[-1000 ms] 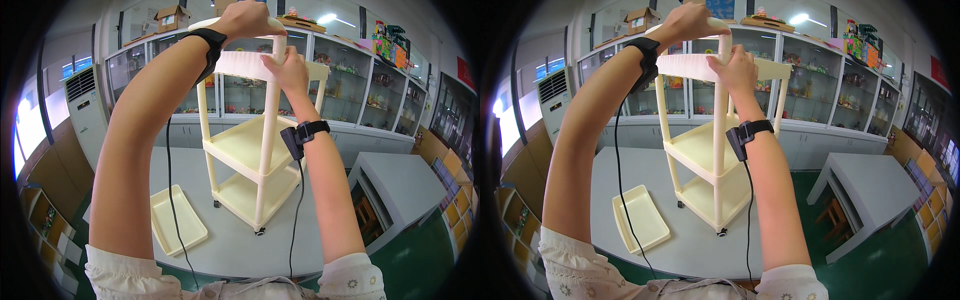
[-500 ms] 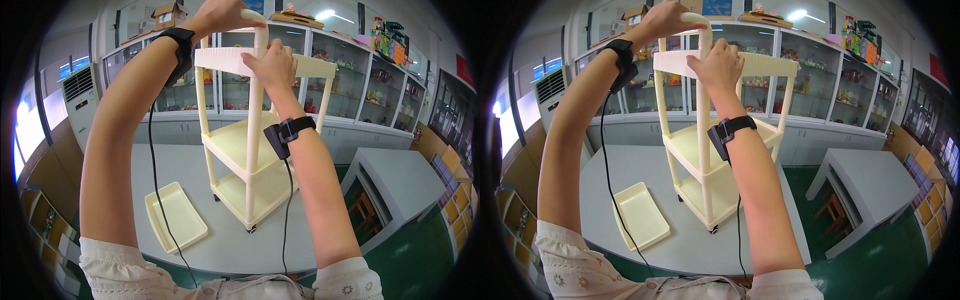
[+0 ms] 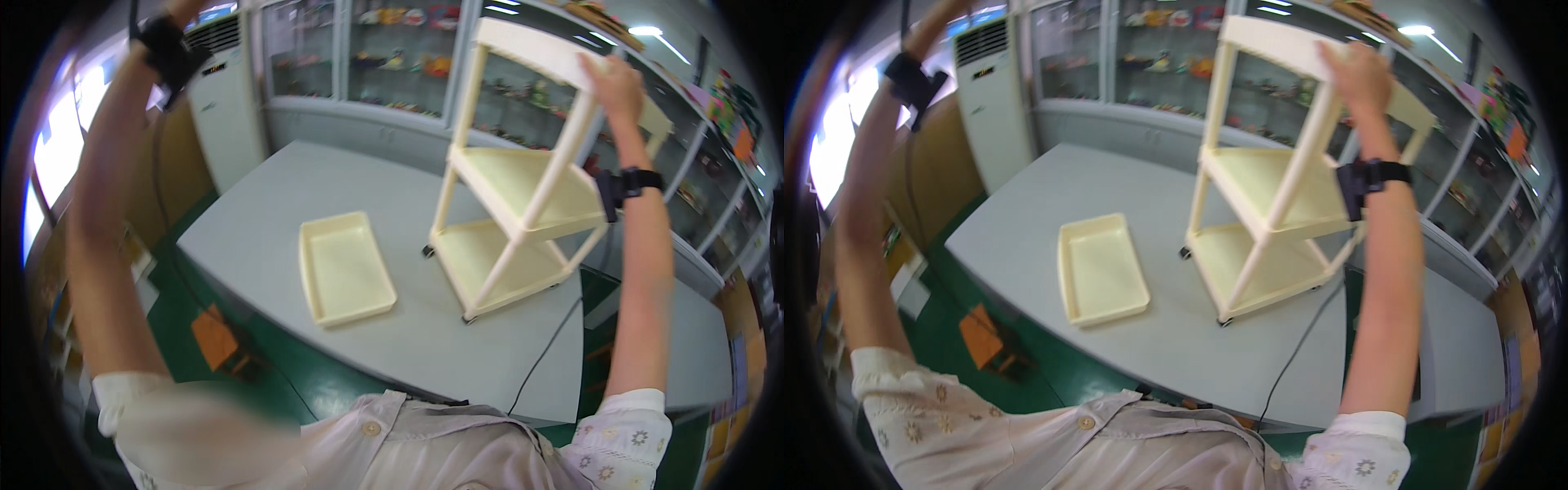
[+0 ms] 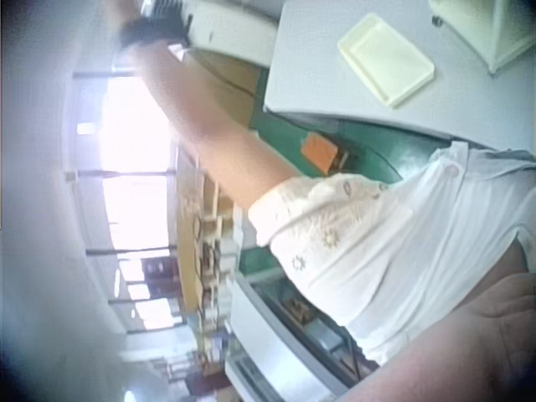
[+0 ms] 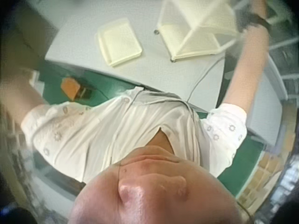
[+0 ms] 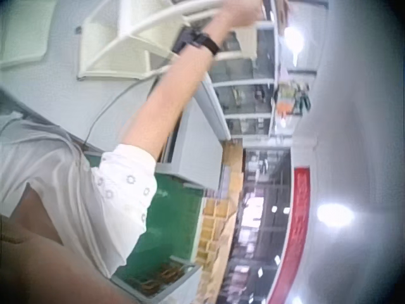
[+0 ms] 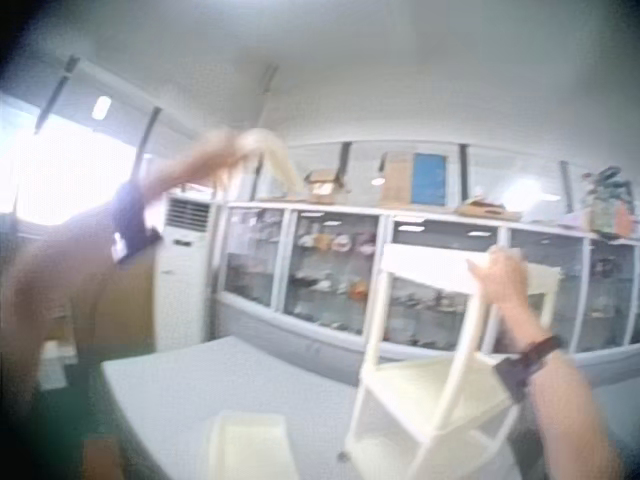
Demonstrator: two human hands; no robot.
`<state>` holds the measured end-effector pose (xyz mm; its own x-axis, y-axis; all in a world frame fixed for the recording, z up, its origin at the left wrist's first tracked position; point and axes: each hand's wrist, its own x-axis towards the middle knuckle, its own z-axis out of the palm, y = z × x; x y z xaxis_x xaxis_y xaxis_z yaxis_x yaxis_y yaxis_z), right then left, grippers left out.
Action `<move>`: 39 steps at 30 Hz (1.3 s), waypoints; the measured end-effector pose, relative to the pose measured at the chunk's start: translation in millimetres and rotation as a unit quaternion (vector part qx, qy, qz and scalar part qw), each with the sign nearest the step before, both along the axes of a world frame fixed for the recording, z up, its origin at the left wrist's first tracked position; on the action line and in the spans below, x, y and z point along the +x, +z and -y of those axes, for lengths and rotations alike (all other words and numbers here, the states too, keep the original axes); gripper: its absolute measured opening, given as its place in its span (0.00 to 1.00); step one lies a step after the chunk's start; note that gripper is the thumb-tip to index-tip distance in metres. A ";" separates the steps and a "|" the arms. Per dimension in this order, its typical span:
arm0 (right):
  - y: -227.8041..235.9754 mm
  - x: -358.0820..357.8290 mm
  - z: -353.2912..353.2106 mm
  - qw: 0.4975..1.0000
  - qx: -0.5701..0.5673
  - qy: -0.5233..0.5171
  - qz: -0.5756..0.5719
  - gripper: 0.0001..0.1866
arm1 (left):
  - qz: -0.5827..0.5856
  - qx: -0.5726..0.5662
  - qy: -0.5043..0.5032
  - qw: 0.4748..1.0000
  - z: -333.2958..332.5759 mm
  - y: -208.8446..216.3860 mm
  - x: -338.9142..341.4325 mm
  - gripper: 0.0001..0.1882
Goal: The person disassembles a three-tier plastic shelf by removing the top tray, pulling out the supporting legs, and placing all components into another tray.
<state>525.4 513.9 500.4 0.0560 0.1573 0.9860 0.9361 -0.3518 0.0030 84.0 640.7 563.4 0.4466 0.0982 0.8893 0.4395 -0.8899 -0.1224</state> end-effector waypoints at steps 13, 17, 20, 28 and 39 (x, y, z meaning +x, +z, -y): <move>0.7 48.8 -8.6 0.996 0.036 0.085 0.001 0.27 | -0.336 -0.415 0.043 0.845 -58.4 -525.2 -23.4 0.27; -7.8 57.5 -14.9 0.986 0.122 0.058 0.098 0.22 | -0.421 -0.317 0.064 0.847 -77.6 -602.1 -35.6 0.26; -15.0 13.1 -2.5 0.986 0.034 0.163 0.020 0.16 | -0.489 -0.459 0.259 0.695 -68.3 -591.9 -27.2 0.21; -0.1 -44.3 18.5 0.987 -0.066 0.109 0.097 0.21 | -0.053 -0.477 -0.192 0.856 -45.7 -337.6 185.8 0.22; 34.4 -89.5 12.8 0.988 -0.090 0.066 0.107 0.34 | 0.182 -0.453 -0.474 0.732 77.1 -154.1 263.4 0.20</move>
<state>435.8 501.1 534.8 -0.1832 0.3229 0.9285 0.9451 -0.2021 0.2567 347.4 563.6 409.3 0.4461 0.5211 0.7276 -0.5722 -0.4591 0.6796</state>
